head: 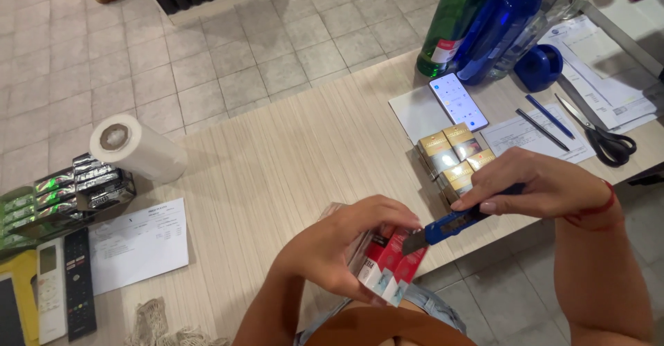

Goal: Opening cigarette cartons with a utility knife and handling individual packs at a store counter

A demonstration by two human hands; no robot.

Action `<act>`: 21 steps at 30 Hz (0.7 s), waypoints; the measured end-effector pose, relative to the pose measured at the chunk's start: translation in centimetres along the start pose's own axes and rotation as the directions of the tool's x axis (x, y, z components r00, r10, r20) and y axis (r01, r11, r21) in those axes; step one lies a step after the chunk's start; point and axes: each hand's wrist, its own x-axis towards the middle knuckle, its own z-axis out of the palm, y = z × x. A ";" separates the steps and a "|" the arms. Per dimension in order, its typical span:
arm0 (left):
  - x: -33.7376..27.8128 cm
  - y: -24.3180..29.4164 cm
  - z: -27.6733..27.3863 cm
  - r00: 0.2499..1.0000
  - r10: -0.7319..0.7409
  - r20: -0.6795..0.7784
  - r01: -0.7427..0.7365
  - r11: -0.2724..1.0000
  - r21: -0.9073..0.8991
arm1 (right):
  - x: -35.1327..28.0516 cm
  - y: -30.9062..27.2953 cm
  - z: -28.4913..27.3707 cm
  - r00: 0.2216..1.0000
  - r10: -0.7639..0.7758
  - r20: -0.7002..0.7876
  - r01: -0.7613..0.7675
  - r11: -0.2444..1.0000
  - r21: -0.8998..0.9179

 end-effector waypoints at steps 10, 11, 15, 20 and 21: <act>0.4 2.8 -1.4 0.980 -0.192 -0.057 0.198 0.892 0.406 | -1.0 -0.6 3.3 0.962 0.123 -0.245 -0.143 0.988 -0.066; 0.5 3.0 -1.5 0.971 -0.237 -0.029 0.225 0.869 0.440 | -0.8 -0.6 3.6 0.971 0.098 -0.220 -0.102 0.995 -0.007; 0.5 3.4 -1.2 0.951 -0.309 0.007 0.255 0.798 0.545 | -2.0 0.4 4.1 0.959 0.104 -0.265 -0.100 0.995 0.029; 0.5 3.2 -2.0 0.932 -0.357 -0.062 0.325 0.748 0.578 | -3.2 0.1 4.5 0.961 0.038 -0.275 -0.025 0.998 0.051; 0.5 3.3 -2.2 0.930 -0.360 -0.072 0.334 0.747 0.574 | -3.5 0.1 4.7 0.935 0.071 -0.347 -0.070 0.997 0.015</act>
